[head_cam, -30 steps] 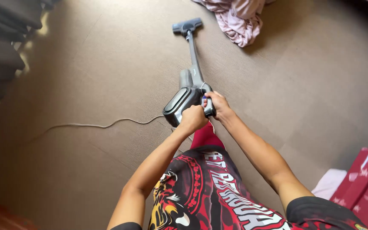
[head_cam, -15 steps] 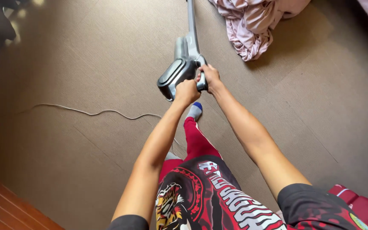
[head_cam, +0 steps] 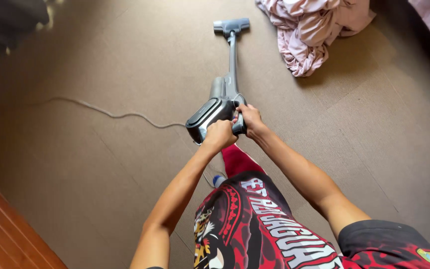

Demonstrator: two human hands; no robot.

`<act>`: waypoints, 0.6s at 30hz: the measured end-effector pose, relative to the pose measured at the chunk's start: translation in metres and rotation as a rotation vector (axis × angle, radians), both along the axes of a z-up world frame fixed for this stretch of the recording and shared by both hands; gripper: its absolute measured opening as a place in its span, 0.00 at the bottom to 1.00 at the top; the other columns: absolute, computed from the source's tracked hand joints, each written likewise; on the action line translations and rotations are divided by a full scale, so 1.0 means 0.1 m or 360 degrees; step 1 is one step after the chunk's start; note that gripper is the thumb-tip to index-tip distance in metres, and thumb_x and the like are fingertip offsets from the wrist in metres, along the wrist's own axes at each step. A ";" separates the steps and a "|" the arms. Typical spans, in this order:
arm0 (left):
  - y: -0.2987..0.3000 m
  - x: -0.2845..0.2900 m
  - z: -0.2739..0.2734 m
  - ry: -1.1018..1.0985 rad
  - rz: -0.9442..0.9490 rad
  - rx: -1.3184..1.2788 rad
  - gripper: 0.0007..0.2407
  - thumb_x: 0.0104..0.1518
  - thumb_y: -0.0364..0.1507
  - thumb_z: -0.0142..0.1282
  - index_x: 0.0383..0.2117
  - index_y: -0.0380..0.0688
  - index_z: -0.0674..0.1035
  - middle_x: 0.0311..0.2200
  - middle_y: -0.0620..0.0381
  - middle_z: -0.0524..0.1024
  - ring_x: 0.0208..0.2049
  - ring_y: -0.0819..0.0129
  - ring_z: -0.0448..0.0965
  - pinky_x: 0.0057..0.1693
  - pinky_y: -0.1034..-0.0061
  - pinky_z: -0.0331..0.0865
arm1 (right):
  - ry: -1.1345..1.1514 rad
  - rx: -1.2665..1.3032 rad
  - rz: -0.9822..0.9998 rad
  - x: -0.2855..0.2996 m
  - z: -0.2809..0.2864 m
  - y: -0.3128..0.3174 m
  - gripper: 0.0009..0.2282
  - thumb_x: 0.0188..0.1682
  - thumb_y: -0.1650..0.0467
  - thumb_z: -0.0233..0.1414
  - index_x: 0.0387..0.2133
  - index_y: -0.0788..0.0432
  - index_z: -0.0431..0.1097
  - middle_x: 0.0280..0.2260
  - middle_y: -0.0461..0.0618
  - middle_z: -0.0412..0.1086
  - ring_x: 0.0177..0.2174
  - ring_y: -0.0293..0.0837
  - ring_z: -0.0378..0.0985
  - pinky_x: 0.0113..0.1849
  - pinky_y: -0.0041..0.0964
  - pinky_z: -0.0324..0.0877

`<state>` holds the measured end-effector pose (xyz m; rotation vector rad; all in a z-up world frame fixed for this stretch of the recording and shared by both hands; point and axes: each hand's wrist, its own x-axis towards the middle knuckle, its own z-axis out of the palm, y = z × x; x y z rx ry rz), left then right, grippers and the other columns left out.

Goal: The person uses a corded stick vacuum cleaner to clean a beige carpeted floor in a bedroom. They move the vacuum back and forth across the floor, maneuvering around a red mattress, a pile of clothes, and a standing fan.

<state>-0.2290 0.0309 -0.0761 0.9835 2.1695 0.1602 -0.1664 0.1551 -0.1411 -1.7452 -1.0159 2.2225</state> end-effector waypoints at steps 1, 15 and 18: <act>-0.15 0.11 0.11 -0.0001 0.0032 -0.0001 0.15 0.43 0.31 0.55 0.37 0.42 0.85 0.33 0.38 0.83 0.42 0.38 0.84 0.50 0.48 0.77 | -0.0001 -0.0001 0.0032 0.11 0.11 -0.13 0.10 0.41 0.72 0.56 0.36 0.60 0.68 0.19 0.57 0.68 0.14 0.43 0.74 0.18 0.40 0.76; -1.19 0.80 1.59 -0.0311 0.0228 -0.0021 0.15 0.48 0.33 0.55 0.39 0.39 0.84 0.32 0.38 0.83 0.42 0.38 0.84 0.52 0.46 0.74 | 0.0058 -0.0130 0.0179 0.77 1.36 -1.10 0.09 0.42 0.74 0.57 0.30 0.63 0.63 0.20 0.55 0.67 0.15 0.41 0.74 0.18 0.35 0.74; -1.03 0.61 1.20 -0.0321 0.0247 -0.0048 0.16 0.49 0.34 0.55 0.40 0.39 0.83 0.34 0.39 0.83 0.44 0.39 0.83 0.53 0.48 0.74 | 0.0023 -0.0078 0.0273 0.56 1.04 -0.96 0.09 0.41 0.73 0.58 0.30 0.61 0.64 0.20 0.55 0.68 0.15 0.41 0.75 0.18 0.37 0.75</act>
